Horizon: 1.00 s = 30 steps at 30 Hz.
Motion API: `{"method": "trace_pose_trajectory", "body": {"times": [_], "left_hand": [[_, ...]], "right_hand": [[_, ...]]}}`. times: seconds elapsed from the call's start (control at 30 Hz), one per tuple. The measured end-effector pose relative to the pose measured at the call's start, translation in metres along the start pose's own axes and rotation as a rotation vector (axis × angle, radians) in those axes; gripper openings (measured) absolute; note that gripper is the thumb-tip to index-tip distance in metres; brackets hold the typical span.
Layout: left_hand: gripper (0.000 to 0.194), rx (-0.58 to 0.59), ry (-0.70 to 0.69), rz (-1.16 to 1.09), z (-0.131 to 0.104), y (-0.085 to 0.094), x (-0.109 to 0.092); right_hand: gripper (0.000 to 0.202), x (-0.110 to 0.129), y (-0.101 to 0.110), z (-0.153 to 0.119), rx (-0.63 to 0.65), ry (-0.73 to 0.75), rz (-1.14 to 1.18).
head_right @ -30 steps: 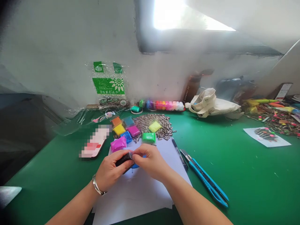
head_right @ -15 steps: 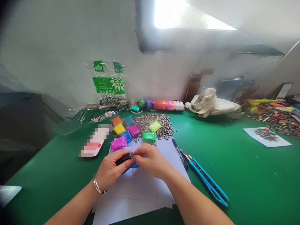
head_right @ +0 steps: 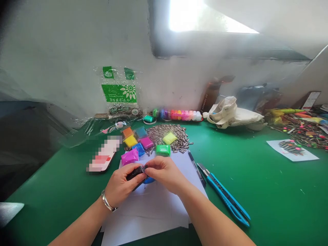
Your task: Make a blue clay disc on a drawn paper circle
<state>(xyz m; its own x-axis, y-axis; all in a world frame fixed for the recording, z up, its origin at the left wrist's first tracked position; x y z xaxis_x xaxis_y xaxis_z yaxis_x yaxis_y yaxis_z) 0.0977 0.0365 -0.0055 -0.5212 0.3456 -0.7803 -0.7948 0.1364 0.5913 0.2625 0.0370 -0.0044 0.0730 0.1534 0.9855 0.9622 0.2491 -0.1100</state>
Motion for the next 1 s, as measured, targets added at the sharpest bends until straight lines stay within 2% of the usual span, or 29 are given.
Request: {"method": "trace_pose_trajectory", "body": {"times": [0.2,0.43,0.63,0.83,1.0], "left_hand": [[0.017,0.033,-0.007,-0.019,-0.0002,-0.0011,-0.0004],[0.015,-0.007,-0.021,-0.019,-0.0006,0.0005,-0.0015],[0.015,-0.038,-0.014,-0.026,-0.002,0.0005,0.0005],[0.015,-0.056,-0.027,-0.029,-0.0011,0.0016,-0.0006],[0.014,-0.049,-0.028,-0.024,-0.0003,0.0027,-0.0031]], "right_hand": [[0.012,-0.0004,0.0004,0.0006,-0.034,0.081,-0.139],[0.007,-0.004,-0.0017,0.001,-0.026,0.033,-0.108],[0.005,-0.0039,-0.0005,0.0016,-0.025,0.044,-0.161],[0.005,-0.0001,0.0002,0.0005,-0.001,0.071,-0.093],[0.026,0.0003,0.0023,0.0006,0.005,0.096,-0.097]]}}
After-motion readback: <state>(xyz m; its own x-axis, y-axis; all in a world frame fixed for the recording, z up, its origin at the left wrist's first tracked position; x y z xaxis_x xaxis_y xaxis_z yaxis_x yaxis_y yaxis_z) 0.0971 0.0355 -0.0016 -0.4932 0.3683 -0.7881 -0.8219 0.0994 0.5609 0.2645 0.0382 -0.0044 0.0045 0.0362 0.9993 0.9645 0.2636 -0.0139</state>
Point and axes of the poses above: each hand's wrist, its own z-axis towards the middle knuckle, its own y-axis out of the back of the hand, x = y × z, the point moved 2 cm from there along z, towards the middle knuckle
